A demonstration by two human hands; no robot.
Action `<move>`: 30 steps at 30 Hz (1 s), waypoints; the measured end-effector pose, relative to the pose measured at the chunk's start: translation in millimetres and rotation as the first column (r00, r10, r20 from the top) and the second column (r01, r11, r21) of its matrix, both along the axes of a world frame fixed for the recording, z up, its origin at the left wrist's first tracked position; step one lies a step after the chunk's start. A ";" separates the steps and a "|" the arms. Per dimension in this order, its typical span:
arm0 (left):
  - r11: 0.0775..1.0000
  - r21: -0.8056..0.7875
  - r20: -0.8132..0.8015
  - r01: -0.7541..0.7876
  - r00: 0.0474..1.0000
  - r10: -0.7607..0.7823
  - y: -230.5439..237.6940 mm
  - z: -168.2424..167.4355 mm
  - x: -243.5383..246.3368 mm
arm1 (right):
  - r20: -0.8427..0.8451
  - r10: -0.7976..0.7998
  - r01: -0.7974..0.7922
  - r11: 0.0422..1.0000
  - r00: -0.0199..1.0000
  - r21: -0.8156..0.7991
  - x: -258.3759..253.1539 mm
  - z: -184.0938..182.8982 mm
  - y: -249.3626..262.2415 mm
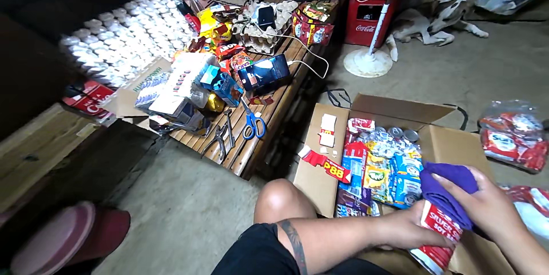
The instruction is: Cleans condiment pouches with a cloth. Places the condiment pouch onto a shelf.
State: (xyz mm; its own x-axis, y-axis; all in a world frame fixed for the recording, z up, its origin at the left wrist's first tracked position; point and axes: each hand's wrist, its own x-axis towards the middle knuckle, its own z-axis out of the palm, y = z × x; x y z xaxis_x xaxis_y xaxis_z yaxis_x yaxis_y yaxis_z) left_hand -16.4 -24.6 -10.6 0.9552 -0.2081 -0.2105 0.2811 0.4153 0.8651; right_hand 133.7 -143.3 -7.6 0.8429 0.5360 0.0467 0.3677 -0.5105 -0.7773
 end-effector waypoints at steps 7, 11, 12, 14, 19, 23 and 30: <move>1.000 0.007 0.019 0.002 1.000 -0.002 0.2 3.3 -1.5 | -0.060 -0.004 0.004 1.000 0.998 -0.009 -6.3 15.9 2.4; 1.000 0.010 0.024 0.007 1.000 -0.008 0.0 1.3 -1.4 | 0.033 0.020 -0.021 0.999 0.999 0.026 16.5 -24.5 -9.1; 1.000 0.012 0.021 0.003 1.000 -0.003 0.2 2.3 -1.7 | 0.025 0.017 -0.018 0.999 1.000 0.028 17.7 -25.8 -9.8; 1.000 0.006 0.000 -0.015 1.000 0.015 1.4 2.8 -1.2 | -0.021 0.023 -0.023 0.999 1.000 0.039 18.6 -25.0 -11.2; 0.992 -0.101 -0.042 -0.075 0.997 0.071 5.9 2.5 2.1 | -0.163 0.114 -0.111 0.993 0.980 0.028 16.9 -19.0 -12.9; 0.991 -0.122 -0.044 -0.063 0.997 0.058 5.1 6.5 1.1 | -0.066 0.065 -0.063 0.998 0.996 0.025 17.1 -18.3 -9.3; 0.988 -0.136 -0.034 -0.072 0.997 0.068 4.9 7.7 1.0 | 0.068 0.006 -0.008 1.000 0.998 0.030 12.7 -20.3 -3.9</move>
State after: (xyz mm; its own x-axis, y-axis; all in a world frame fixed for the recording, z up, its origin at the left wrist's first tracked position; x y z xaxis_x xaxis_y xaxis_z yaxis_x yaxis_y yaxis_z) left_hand -15.3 -19.7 -2.9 0.9623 -0.1696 -0.2124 0.2713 0.5493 0.7904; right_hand 146.4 -147.3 -27.9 0.8337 0.5391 0.1199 0.4235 -0.4847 -0.7653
